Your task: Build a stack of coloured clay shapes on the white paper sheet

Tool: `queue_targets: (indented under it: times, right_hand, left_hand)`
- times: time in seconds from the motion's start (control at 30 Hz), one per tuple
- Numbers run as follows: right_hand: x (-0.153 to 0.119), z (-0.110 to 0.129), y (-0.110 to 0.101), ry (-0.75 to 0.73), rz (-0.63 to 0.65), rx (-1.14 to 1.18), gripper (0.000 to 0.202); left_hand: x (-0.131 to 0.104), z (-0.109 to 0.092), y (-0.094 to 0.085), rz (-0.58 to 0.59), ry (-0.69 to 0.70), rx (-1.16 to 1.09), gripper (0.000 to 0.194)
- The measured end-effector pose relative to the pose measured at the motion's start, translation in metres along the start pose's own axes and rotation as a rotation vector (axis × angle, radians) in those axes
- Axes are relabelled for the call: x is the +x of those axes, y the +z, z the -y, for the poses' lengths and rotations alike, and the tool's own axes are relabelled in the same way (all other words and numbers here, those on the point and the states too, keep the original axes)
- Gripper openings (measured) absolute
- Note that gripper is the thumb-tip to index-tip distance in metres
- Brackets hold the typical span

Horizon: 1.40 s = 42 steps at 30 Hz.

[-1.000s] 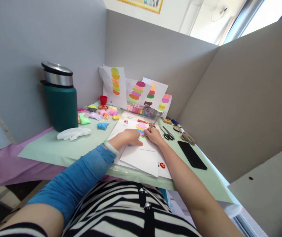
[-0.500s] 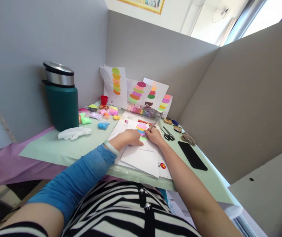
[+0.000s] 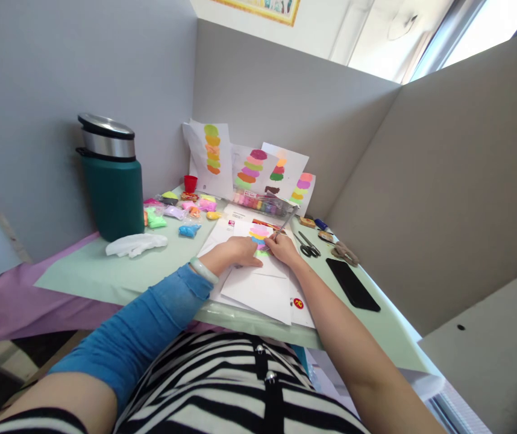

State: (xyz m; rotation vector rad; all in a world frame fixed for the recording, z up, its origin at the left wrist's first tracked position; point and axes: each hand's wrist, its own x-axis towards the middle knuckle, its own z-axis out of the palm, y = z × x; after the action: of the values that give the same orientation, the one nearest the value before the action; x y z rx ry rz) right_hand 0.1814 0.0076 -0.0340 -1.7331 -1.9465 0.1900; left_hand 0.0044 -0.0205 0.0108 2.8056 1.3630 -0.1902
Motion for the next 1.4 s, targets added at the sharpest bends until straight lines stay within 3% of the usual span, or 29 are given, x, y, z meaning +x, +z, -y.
queue_targets:
  times: [1.4]
  right_hand:
    - [0.0001, 0.002, -0.0008, 0.076, -0.121, 0.084, 0.024]
  left_hand:
    - [0.0013, 0.0006, -0.0003, -0.005, -0.016, -0.004, 0.063]
